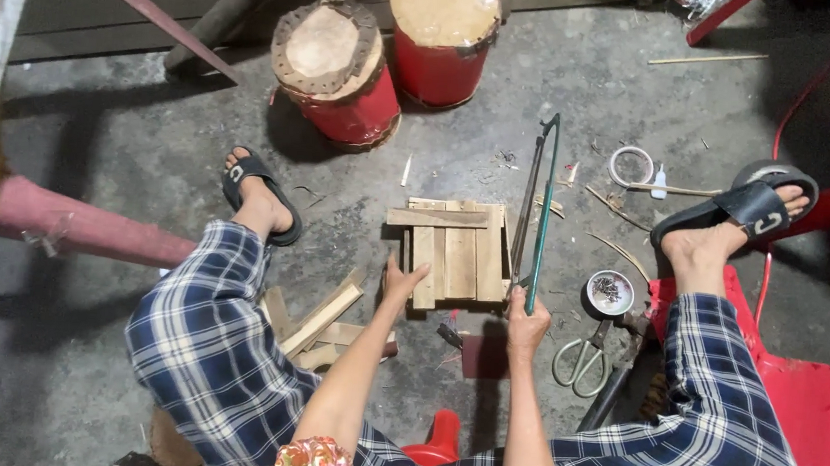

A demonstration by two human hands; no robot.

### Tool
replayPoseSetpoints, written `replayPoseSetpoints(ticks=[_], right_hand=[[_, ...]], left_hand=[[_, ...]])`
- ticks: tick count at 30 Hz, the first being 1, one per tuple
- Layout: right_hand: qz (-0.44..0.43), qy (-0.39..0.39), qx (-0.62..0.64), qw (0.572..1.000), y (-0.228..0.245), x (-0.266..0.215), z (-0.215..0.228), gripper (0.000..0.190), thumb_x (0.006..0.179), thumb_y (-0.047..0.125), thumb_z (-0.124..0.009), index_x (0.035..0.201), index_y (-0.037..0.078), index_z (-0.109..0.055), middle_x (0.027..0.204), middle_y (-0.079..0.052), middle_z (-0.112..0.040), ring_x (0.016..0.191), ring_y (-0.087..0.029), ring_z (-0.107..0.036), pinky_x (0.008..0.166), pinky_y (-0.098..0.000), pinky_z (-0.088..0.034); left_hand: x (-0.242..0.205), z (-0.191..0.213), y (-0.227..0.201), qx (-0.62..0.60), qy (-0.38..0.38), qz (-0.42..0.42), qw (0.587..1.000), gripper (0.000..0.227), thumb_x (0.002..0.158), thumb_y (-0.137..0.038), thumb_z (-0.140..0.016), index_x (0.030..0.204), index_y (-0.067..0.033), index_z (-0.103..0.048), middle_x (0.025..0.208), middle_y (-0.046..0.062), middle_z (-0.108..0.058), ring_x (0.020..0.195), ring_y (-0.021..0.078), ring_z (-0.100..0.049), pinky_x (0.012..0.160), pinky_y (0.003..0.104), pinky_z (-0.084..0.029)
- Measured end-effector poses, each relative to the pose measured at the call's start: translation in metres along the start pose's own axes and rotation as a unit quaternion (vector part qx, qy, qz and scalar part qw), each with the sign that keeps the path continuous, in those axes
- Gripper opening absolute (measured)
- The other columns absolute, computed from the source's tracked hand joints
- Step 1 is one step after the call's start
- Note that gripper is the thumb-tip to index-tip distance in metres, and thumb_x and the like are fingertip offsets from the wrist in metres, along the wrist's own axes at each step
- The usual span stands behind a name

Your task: The person uses a hand saw to cut a small wooden structure placed on the floor. They hold the structure steady with one hand while sawing with the other, occasionally adjusting the wood's position.

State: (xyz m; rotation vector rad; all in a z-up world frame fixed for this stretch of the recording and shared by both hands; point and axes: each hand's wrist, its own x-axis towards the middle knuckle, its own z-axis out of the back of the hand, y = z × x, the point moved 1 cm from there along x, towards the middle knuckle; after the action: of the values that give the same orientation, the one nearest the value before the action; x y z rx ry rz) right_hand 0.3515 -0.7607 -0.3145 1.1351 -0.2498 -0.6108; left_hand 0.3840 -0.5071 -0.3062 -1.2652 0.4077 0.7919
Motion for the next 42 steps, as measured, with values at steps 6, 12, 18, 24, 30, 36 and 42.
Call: replayPoseSetpoints(ticks=[6, 12, 18, 24, 30, 36, 42], right_hand=[[-0.014, 0.0, 0.027, 1.0, -0.016, 0.004, -0.006, 0.033, 0.092, 0.031, -0.074, 0.064, 0.014, -0.069, 0.047, -0.005, -0.056, 0.05, -0.019, -0.051, 0.057, -0.0302, -0.044], [0.015, -0.014, -0.019, 1.0, -0.002, 0.015, -0.004, 0.032, 0.094, 0.032, -0.072, 0.067, 0.014, -0.068, 0.052, -0.005, -0.058, 0.054, -0.022, -0.056, 0.061, -0.0342, -0.046], [0.077, 0.015, -0.064, 0.995, -0.017, 0.025, -0.004, 0.028, 0.098, 0.028, -0.069, 0.082, 0.005, -0.069, 0.091, -0.012, -0.06, 0.085, -0.033, -0.061, 0.083, -0.0422, -0.048], [0.033, 0.04, -0.085, 0.995, -0.027, 0.021, -0.019, 0.025, 0.097, 0.029, -0.071, 0.09, 0.005, -0.074, 0.099, -0.009, -0.059, 0.092, -0.033, -0.062, 0.087, -0.0443, -0.049], [0.044, 0.053, -0.085, 0.994, -0.028, 0.004, -0.018, 0.031, 0.097, 0.034, -0.069, 0.079, 0.008, -0.071, 0.094, -0.008, -0.059, 0.088, -0.033, -0.064, 0.086, -0.0427, -0.05], [0.054, 0.099, -0.094, 0.989, -0.01, -0.031, -0.021, 0.032, 0.097, 0.034, -0.068, 0.078, 0.01, -0.07, 0.09, -0.006, -0.059, 0.087, -0.031, -0.066, 0.083, -0.0419, -0.051], [-0.003, 0.111, -0.109, 0.988, -0.003, -0.046, -0.025, 0.032, 0.096, 0.034, -0.069, 0.075, 0.01, -0.067, 0.075, -0.012, -0.058, 0.075, -0.037, -0.064, 0.072, -0.0448, -0.049]], left_hand=[[-0.007, -0.012, -0.021, 0.048, -0.079, -0.022, 0.995, 0.125, 0.074, -0.039, -0.09, 0.165, -0.0284, -0.005, 0.158, 0.027, -0.022, 0.147, 0.0524, -0.02, 0.116, 0.066, -0.023], [-0.025, -0.015, -0.087, 0.343, -0.136, -0.328, 0.87, 0.086, 0.084, -0.019, -0.081, 0.156, -0.0169, -0.035, 0.148, 0.024, -0.033, 0.145, 0.0484, -0.02, 0.112, 0.074, -0.01], [0.029, -0.037, -0.12, 0.487, 0.003, -0.299, 0.821, 0.104, 0.076, -0.043, -0.086, 0.159, -0.0233, -0.027, 0.16, 0.02, -0.032, 0.155, 0.0409, -0.012, 0.114, 0.076, 0.001], [0.065, -0.051, -0.111, 0.539, 0.053, -0.248, 0.803, 0.116, 0.068, -0.051, -0.089, 0.161, -0.031, -0.022, 0.16, 0.014, -0.034, 0.152, 0.0381, -0.019, 0.112, 0.08, -0.007], [0.05, -0.032, -0.109, 0.539, 0.067, -0.244, 0.803, 0.105, 0.071, -0.049, -0.088, 0.157, -0.0269, -0.031, 0.157, 0.012, -0.037, 0.149, 0.0357, -0.024, 0.11, 0.079, -0.018], [0.045, 0.004, -0.084, 0.544, 0.061, -0.22, 0.808, 0.103, 0.073, -0.048, -0.087, 0.157, -0.0299, -0.03, 0.157, 0.011, -0.035, 0.148, 0.033, -0.024, 0.106, 0.08, -0.023], [0.016, 0.006, -0.074, 0.479, 0.027, -0.277, 0.833, 0.085, 0.083, -0.048, -0.078, 0.155, -0.0267, -0.037, 0.161, 0.017, -0.028, 0.153, 0.0402, -0.017, 0.111, 0.082, -0.015]])
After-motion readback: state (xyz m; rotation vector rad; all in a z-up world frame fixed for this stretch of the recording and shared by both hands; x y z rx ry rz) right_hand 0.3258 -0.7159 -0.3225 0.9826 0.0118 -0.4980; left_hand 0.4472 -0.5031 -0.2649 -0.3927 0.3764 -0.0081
